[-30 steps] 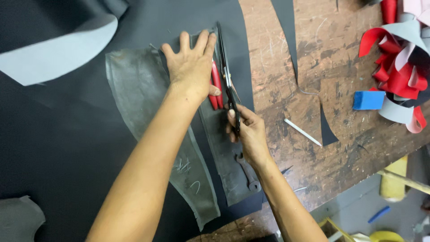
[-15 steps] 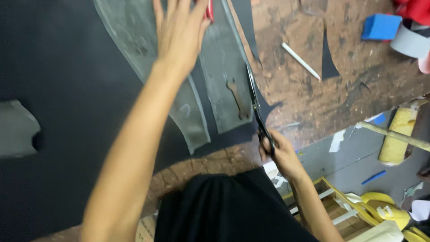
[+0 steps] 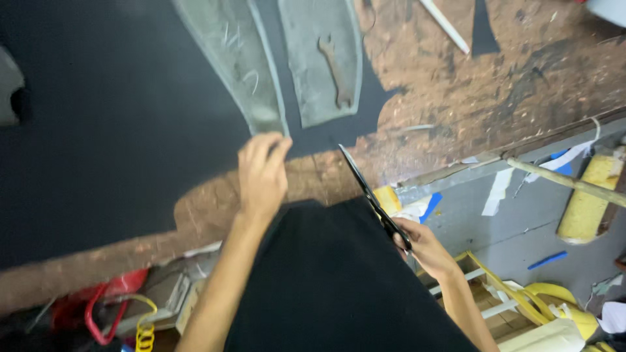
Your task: The person cuts dark fabric sheets into curved pieces using scissors, following the outline of gray template pieces laid on the fabric. They hold each template steady with one hand, cut around it with the other, mark pieces with chalk, and move finished cut pieces and scraps aside on the worktable.
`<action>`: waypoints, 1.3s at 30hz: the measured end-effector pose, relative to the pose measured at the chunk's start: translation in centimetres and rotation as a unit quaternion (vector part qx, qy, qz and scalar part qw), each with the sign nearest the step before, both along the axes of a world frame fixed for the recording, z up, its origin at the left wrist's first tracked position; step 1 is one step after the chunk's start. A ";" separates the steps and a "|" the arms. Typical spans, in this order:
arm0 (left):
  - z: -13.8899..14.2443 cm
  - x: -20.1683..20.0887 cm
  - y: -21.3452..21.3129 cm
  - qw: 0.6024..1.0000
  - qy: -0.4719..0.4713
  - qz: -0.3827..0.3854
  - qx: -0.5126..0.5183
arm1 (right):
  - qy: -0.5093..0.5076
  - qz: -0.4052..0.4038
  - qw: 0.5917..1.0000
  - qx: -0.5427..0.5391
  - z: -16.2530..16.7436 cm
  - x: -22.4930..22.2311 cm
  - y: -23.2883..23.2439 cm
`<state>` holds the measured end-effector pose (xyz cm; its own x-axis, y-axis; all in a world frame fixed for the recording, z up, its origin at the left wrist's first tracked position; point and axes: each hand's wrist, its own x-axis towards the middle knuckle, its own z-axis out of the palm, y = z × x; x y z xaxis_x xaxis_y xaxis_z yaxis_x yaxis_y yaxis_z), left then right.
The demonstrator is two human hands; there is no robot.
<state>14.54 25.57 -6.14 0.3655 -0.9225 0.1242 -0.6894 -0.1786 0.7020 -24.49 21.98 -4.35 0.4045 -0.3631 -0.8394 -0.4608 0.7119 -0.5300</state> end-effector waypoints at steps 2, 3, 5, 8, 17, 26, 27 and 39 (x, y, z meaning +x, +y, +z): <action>-0.1 0.8 0.1 0.999 -0.035 0.007 0.025 | -0.006 0.028 1.000 -0.002 -0.2 -0.2 0.5; -0.1 1.3 0.0 0.998 -0.055 0.010 0.032 | 0.000 0.033 0.999 -0.002 -0.4 -0.1 0.7; -0.2 2.4 -0.8 0.996 -0.080 0.007 0.045 | 0.013 0.040 0.999 0.003 -0.9 0.2 1.0; -0.3 3.7 -1.6 0.992 -0.098 -0.015 0.072 | 0.022 0.034 0.999 0.032 -1.4 0.0 2.2; -1.1 5.4 -2.1 0.986 -0.098 -0.051 0.128 | -0.122 -0.036 0.991 -0.028 -5.7 2.7 8.3; -2.8 5.6 -0.9 0.985 -0.097 -0.079 0.122 | -0.056 -0.069 0.995 -0.048 -5.4 8.7 9.7; -2.9 5.6 -0.9 0.985 -0.098 -0.083 0.119 | -0.066 -0.087 0.993 -0.046 -5.4 9.2 9.7; -3.3 6.1 -0.9 0.985 -0.083 -0.091 0.121 | -0.060 -0.099 0.991 -0.068 -5.4 12.7 11.3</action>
